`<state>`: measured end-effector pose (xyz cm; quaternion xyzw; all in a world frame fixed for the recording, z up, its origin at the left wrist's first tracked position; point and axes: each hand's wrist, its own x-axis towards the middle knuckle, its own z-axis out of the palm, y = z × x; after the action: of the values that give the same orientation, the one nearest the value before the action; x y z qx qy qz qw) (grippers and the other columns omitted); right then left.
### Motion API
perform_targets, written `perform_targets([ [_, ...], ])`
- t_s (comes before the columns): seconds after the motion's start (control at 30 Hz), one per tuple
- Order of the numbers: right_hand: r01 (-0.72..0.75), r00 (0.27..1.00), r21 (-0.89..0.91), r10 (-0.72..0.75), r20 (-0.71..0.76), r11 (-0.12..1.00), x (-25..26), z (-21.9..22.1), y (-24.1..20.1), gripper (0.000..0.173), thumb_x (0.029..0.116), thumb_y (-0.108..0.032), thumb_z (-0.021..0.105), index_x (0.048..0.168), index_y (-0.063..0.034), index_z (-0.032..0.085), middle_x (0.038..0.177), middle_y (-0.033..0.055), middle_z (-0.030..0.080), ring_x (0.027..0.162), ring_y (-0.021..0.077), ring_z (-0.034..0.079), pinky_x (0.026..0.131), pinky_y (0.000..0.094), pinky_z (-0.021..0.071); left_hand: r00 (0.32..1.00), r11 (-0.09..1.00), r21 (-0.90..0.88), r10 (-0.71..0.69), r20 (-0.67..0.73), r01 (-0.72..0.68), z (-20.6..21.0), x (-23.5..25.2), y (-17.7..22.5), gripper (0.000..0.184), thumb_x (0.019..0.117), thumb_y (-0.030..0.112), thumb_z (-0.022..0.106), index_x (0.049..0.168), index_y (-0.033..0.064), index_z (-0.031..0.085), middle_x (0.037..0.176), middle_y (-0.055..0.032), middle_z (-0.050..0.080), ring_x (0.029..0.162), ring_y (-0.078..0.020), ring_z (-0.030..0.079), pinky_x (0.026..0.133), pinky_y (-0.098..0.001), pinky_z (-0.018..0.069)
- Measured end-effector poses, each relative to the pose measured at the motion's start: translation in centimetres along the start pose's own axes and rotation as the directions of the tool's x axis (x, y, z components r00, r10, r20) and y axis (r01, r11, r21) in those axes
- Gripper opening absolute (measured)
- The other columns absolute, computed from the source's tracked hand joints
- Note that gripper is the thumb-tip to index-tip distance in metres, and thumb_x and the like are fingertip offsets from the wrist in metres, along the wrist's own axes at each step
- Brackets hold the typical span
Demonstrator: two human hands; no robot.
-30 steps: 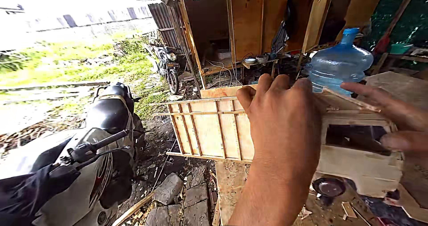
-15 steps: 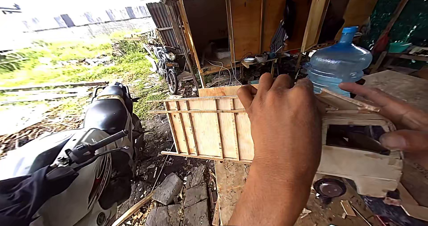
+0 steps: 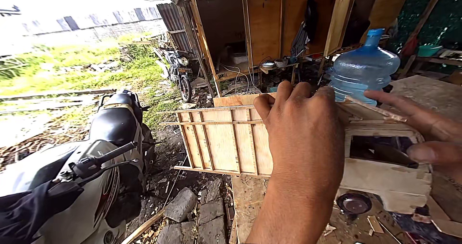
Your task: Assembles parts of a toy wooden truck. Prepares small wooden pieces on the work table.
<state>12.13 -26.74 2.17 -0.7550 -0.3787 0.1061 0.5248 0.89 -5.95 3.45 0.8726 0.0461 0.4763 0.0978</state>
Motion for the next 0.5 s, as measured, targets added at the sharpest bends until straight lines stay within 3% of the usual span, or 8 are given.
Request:
perform_targets([
  [0.13,-0.044,0.999,-0.003,0.044,-0.016,0.999,-0.2,-0.1,1.5,0.119,0.0596,-0.064,0.084,0.160,-0.0272,0.032,0.135,-0.0017,0.063,0.121,0.0135,0.064,0.090,0.0294,0.0593,1.000,0.999,-0.037,0.010,-0.029,-0.011,0.2,-0.2,-0.7,0.017,0.0868,0.016,0.073,0.102,0.0180,0.082,0.073,0.0032,0.058,0.077,-0.0165,0.053,0.077,-0.0449,0.0342],
  [0.2,-0.073,0.996,-0.019,0.072,-0.045,0.997,-0.2,-0.8,3.7,0.122,0.0600,-0.063,0.085,0.161,-0.0235,0.028,0.141,0.0012,0.060,0.125,0.0161,0.061,0.093,0.0319,0.0590,0.999,0.996,-0.088,0.016,-0.043,-0.020,0.3,-0.6,-1.8,0.016,0.0873,0.016,0.072,0.100,0.0185,0.082,0.070,0.0049,0.055,0.073,-0.0142,0.051,0.077,-0.0438,0.0337],
  [0.3,-0.139,0.976,-0.080,0.123,-0.180,0.987,-0.1,-1.8,7.8,0.121,0.0620,-0.060,0.083,0.162,-0.0201,0.027,0.144,0.0050,0.058,0.122,0.0176,0.062,0.093,0.0358,0.0570,0.999,0.982,-0.190,0.009,-0.031,-0.015,0.1,-1.6,-3.9,0.020,0.0862,0.014,0.073,0.103,0.0190,0.082,0.067,0.0079,0.051,0.070,-0.0104,0.047,0.076,-0.0413,0.0332],
  [0.37,-0.224,0.933,-0.094,0.186,-0.309,0.970,0.3,-1.9,10.7,0.118,0.0634,-0.047,0.083,0.163,-0.0212,0.025,0.148,0.0129,0.052,0.124,0.0280,0.058,0.094,0.0488,0.0543,1.000,0.962,-0.274,-0.008,-0.006,0.006,0.0,-2.4,-5.4,0.024,0.0853,0.014,0.073,0.107,0.0189,0.082,0.067,0.0105,0.050,0.068,-0.0072,0.044,0.075,-0.0393,0.0334],
  [0.43,-0.269,0.886,-0.136,0.190,-0.423,0.953,1.2,-1.5,14.0,0.120,0.0647,-0.039,0.086,0.164,-0.0182,0.021,0.156,0.0225,0.040,0.134,0.0407,0.048,0.101,0.0618,0.0456,0.999,0.932,-0.358,-0.038,0.038,0.049,0.0,-3.2,-6.8,0.026,0.0840,0.015,0.075,0.108,0.0204,0.082,0.067,0.0131,0.049,0.067,-0.0045,0.043,0.075,-0.0377,0.0351],
  [0.5,-0.274,0.847,-0.213,0.130,-0.516,0.938,2.1,-1.2,18.1,0.125,0.0634,-0.043,0.089,0.164,-0.0122,0.021,0.162,0.0284,0.028,0.146,0.0477,0.033,0.111,0.0685,0.0339,0.995,0.885,-0.458,-0.046,0.084,0.079,0.1,-3.9,-8.3,0.026,0.0818,0.017,0.077,0.106,0.0225,0.082,0.068,0.0148,0.050,0.067,-0.0027,0.045,0.076,-0.0369,0.0376],
])
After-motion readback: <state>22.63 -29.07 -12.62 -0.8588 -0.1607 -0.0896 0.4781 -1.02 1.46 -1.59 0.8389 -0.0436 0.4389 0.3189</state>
